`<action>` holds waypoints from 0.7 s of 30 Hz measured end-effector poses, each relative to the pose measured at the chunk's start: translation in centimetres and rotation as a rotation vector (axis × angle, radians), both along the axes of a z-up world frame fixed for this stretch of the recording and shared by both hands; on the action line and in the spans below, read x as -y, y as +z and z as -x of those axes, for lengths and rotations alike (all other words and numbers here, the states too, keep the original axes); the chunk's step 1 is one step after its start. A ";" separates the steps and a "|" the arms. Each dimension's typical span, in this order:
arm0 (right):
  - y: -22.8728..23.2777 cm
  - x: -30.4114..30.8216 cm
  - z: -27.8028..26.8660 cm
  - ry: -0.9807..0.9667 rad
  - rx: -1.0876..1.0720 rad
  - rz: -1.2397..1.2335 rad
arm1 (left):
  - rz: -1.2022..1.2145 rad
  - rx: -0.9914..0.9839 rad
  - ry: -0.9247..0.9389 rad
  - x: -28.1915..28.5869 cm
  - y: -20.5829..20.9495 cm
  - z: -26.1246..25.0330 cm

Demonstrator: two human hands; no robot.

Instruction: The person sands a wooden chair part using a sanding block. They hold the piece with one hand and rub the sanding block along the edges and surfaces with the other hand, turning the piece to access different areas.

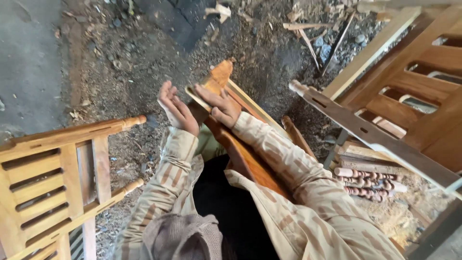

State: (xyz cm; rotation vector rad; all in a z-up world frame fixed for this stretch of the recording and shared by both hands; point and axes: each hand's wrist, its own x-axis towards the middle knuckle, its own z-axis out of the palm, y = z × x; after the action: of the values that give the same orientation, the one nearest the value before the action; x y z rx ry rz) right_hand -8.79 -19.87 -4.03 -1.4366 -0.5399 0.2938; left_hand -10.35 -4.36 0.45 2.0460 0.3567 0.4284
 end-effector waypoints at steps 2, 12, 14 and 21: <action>-3.7 -1.0 0.3 0.001 -0.021 0.075 | -0.048 0.023 -0.023 -0.7 0.1 0.1; 1.6 -0.8 -0.4 -0.040 -0.083 -0.124 | 0.005 0.107 -0.369 -2.7 0.6 -1.2; 1.5 0.1 -1.2 -0.020 -0.160 -0.172 | 0.070 0.034 -0.435 -3.3 1.7 -2.3; 5.3 1.3 -3.8 -0.243 -0.128 -0.118 | -0.152 0.144 -0.449 -4.4 1.8 -4.1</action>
State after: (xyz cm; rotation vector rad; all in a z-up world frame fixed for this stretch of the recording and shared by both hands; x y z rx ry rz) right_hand -5.03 -21.16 1.31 -1.3431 -0.2701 0.1559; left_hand -6.26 0.05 2.21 2.1484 -0.2291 0.3282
